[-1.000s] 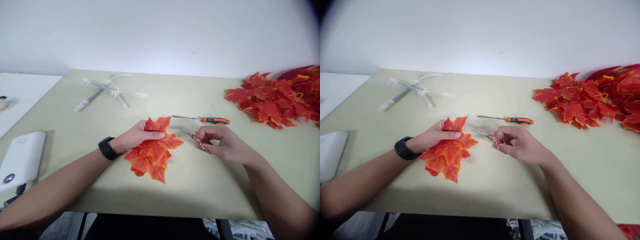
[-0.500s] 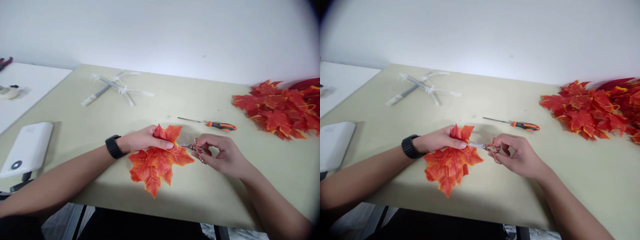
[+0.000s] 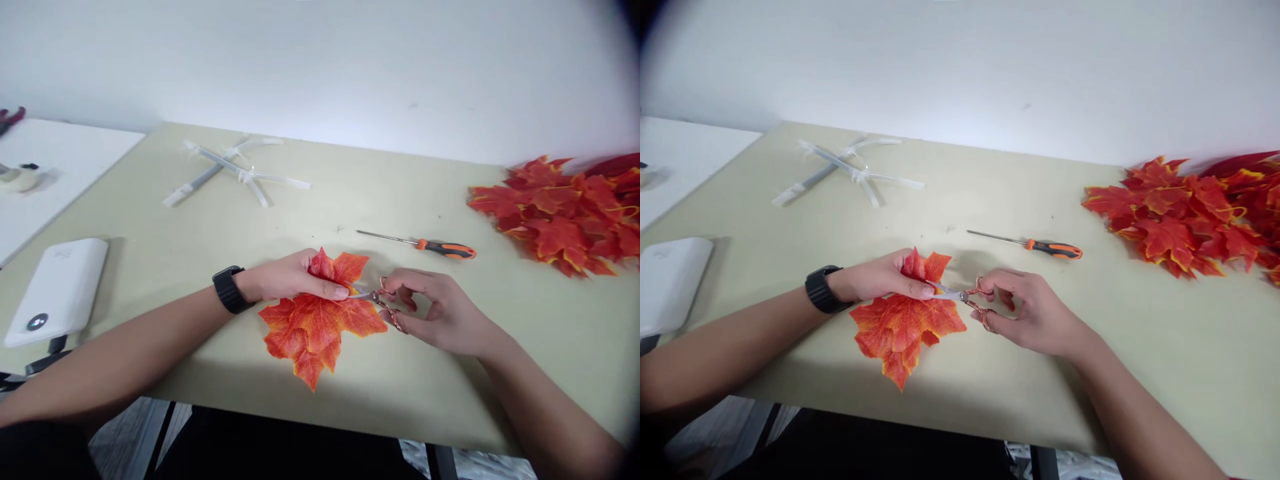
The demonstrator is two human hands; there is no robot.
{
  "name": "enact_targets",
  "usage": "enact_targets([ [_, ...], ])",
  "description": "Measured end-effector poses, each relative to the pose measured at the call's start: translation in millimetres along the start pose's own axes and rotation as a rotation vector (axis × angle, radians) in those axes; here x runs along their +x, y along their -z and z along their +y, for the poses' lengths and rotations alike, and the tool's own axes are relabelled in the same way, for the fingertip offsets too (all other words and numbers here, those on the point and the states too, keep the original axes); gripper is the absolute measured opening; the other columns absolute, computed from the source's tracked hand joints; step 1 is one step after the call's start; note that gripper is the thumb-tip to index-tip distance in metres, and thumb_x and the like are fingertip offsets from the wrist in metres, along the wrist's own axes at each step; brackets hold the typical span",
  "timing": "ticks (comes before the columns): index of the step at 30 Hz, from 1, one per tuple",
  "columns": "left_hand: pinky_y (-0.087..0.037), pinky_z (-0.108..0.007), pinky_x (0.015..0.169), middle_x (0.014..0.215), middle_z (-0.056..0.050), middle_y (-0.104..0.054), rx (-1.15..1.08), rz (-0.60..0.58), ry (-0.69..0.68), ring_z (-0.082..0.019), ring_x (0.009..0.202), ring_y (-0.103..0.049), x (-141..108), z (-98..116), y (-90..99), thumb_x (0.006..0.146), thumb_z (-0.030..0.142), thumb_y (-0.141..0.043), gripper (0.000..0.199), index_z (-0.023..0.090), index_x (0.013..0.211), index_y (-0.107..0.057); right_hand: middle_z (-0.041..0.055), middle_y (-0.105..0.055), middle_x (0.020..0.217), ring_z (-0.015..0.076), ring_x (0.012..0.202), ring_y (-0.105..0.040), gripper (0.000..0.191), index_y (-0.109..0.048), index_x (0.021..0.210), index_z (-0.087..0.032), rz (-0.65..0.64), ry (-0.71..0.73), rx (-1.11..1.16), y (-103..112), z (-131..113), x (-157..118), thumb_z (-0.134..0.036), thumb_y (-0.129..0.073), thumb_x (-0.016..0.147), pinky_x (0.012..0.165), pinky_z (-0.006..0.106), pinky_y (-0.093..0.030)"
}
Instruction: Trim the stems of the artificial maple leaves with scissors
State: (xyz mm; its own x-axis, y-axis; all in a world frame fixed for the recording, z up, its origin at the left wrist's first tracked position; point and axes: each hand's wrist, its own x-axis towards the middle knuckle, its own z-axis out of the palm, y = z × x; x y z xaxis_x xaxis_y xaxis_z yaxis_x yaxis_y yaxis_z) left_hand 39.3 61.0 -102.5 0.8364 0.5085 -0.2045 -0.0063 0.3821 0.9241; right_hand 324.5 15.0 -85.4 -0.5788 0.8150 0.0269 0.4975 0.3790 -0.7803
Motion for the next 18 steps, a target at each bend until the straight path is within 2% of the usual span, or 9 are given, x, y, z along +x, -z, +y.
enact_targets([
  [6, -0.058, -0.022, 0.071, 0.09, -0.005, -0.077, -0.056, 0.146, -0.049, -0.013, 0.08, -0.072, -0.8, 1.4, -5.2, 0.085, 0.027, -0.083, 0.015, 0.015, 0.089, -0.078, 0.0003, -0.063, 0.087, 0.0115, 0.065, -0.048, 0.01, -0.062, 0.093, -0.023, -0.004, -0.005, 0.012, 1.7, 1.9, -0.3, -0.021, -0.07, 0.087, 0.056, 0.025, -0.044],
  [9, -0.059, -0.023, 0.07, 0.087, -0.004, -0.076, -0.068, 0.236, -0.078, -0.014, 0.078, -0.072, -1.2, -0.2, -7.0, 0.084, 0.03, -0.084, 0.017, 0.015, 0.085, -0.075, -0.0002, -0.061, 0.084, 0.0111, 0.065, -0.046, 0.011, -0.061, 0.088, -0.022, 0.016, -0.032, 0.06, 3.9, 5.8, -1.4, -0.023, -0.072, 0.089, 0.057, 0.025, -0.043],
  [14, -0.059, -0.027, 0.069, 0.084, -0.004, -0.074, -0.002, 0.363, -0.121, -0.017, 0.077, -0.072, -0.1, -5.5, -17.4, 0.087, 0.037, -0.081, 0.026, 0.014, 0.082, -0.072, -0.0024, -0.053, 0.072, 0.0096, 0.061, -0.046, 0.023, -0.058, 0.079, -0.021, 0.177, -0.137, 0.343, 1.7, 8.8, 0.7, -0.031, -0.074, 0.092, 0.056, 0.024, -0.041],
  [18, -0.056, -0.025, 0.068, 0.083, -0.003, -0.071, 0.099, 0.397, -0.099, -0.015, 0.076, -0.069, 1.6, -10.9, -33.8, 0.092, 0.042, -0.074, 0.029, 0.014, 0.083, -0.07, -0.0026, -0.057, 0.066, 0.0101, 0.058, -0.052, 0.022, -0.062, 0.085, -0.022, 0.214, -0.177, 0.573, -11.0, 2.2, 4.4, -0.039, -0.072, 0.095, 0.06, 0.026, -0.048],
])
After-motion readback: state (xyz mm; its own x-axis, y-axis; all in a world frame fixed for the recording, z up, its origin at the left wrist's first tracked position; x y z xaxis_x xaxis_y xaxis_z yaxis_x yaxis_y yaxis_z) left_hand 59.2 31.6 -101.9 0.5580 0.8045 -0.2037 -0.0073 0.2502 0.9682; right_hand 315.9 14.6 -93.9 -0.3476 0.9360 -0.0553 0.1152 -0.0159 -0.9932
